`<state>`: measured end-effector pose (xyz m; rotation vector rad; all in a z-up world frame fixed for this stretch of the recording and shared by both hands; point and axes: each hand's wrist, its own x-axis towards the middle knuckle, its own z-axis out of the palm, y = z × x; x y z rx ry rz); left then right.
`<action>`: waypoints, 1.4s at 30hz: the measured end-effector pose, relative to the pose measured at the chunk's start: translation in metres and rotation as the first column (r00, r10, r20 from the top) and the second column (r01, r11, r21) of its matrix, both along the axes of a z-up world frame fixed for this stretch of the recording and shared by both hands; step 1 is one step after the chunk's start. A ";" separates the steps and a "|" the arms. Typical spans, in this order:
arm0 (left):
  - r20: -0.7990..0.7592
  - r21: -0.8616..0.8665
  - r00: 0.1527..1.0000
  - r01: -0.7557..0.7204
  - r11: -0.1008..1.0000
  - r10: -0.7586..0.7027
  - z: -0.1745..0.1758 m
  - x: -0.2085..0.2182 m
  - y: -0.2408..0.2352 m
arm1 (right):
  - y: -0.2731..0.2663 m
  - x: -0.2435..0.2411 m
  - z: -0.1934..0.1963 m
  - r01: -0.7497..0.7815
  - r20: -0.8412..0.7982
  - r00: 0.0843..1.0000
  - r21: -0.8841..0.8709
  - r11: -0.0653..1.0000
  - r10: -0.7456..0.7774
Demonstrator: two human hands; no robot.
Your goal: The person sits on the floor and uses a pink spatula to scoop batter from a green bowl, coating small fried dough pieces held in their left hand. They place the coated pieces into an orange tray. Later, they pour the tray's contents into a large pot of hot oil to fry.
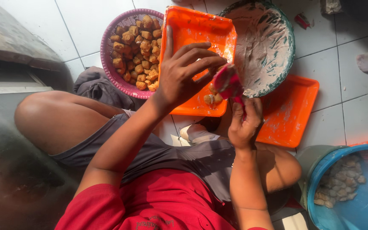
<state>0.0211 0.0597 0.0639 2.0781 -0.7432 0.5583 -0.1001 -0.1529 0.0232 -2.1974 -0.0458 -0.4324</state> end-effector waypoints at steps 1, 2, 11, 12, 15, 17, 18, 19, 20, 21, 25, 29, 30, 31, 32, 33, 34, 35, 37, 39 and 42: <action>-0.005 -0.049 1.000 0.000 0.999 0.000 0.001 -0.002 -0.001 | 0.000 0.000 -0.003 0.000 -0.044 0.999 0.119 0.993 0.006; -0.043 -0.109 0.999 0.014 0.994 -0.019 0.001 -0.004 -0.003 | -0.002 -0.001 -0.006 0.028 -0.138 0.990 0.292 0.956 0.013; -0.448 -0.552 0.831 0.032 0.833 -0.330 -0.012 -0.029 -0.025 | 0.011 -0.022 -0.067 0.203 -0.301 0.884 0.936 0.287 0.359; -0.445 -0.569 0.828 0.033 0.822 -0.341 -0.014 -0.026 -0.024 | 0.015 -0.017 -0.075 0.328 -0.395 0.842 0.915 0.233 0.366; -0.491 -0.601 0.776 0.028 0.798 -0.397 -0.024 -0.029 -0.024 | 0.011 -0.035 -0.081 0.363 -0.395 0.854 0.918 0.157 0.338; -0.508 -0.581 0.770 0.024 0.814 -0.386 -0.027 -0.031 -0.025 | 0.008 -0.040 -0.081 0.297 -0.356 0.875 0.930 0.218 0.327; -0.506 -0.553 0.783 0.026 0.832 -0.361 -0.027 -0.031 -0.026 | 0.008 -0.041 -0.079 0.284 -0.370 0.868 0.917 0.282 0.331; -0.500 -0.525 0.800 0.026 0.851 -0.333 -0.028 -0.032 -0.027 | 0.005 -0.040 -0.079 0.264 -0.382 0.859 0.900 0.346 0.339; -0.501 -0.550 0.789 0.025 0.835 -0.355 -0.029 -0.033 -0.028 | 0.001 -0.039 -0.077 0.301 -0.401 0.864 0.896 0.326 0.303; -0.497 -0.575 0.785 0.022 0.818 -0.370 -0.033 -0.033 -0.027 | -0.005 -0.038 -0.074 0.330 -0.415 0.868 0.893 0.307 0.273; -0.505 -0.479 0.770 0.126 0.869 -0.390 -0.073 -0.034 -0.031 | -0.051 -0.038 -0.061 0.416 -0.445 0.891 0.881 0.226 0.094; -0.576 -0.173 0.763 0.237 0.956 -0.293 -0.131 -0.046 -0.047 | -0.087 -0.038 -0.052 0.398 -0.407 0.913 0.887 0.235 -0.011; -0.621 -0.151 0.731 0.245 0.958 -0.284 -0.142 -0.054 -0.053 | -0.091 -0.038 -0.052 0.395 -0.400 0.916 0.892 0.220 -0.023; -0.636 -0.108 0.725 0.255 0.961 -0.264 -0.152 -0.061 -0.059 | -0.094 -0.039 -0.051 0.394 -0.395 0.918 0.895 0.208 -0.034; -0.651 -0.065 0.720 0.265 0.962 -0.242 -0.160 -0.067 -0.065 | -0.096 -0.040 -0.051 0.392 -0.391 0.919 0.899 0.196 -0.046; -0.662 -0.023 0.717 0.273 0.962 -0.219 -0.166 -0.071 -0.070 | -0.100 -0.039 -0.052 0.396 -0.394 0.918 0.901 0.175 -0.046; -0.616 -0.039 0.750 0.277 0.960 -0.242 -0.170 -0.073 -0.073 | -0.104 -0.036 -0.054 0.399 -0.397 0.917 0.904 0.154 -0.046; -0.569 -0.055 0.779 0.281 0.958 -0.262 -0.173 -0.075 -0.074 | -0.108 -0.034 -0.058 0.405 -0.402 0.914 0.905 0.133 -0.045; -0.516 -0.093 0.810 0.271 0.958 -0.279 -0.175 -0.070 -0.071 | -0.124 -0.023 -0.068 0.391 -0.404 0.914 0.861 0.325 -0.032; -0.501 -0.134 0.819 0.244 0.960 -0.278 -0.175 -0.054 -0.055 | -0.141 -0.004 -0.088 0.386 -0.453 0.891 0.728 0.567 -0.025; -0.465 -0.055 0.882 0.063 0.996 -0.081 -0.179 -0.022 -0.009 | -0.156 0.040 -0.126 0.287 -0.576 0.812 0.251 0.924 -0.096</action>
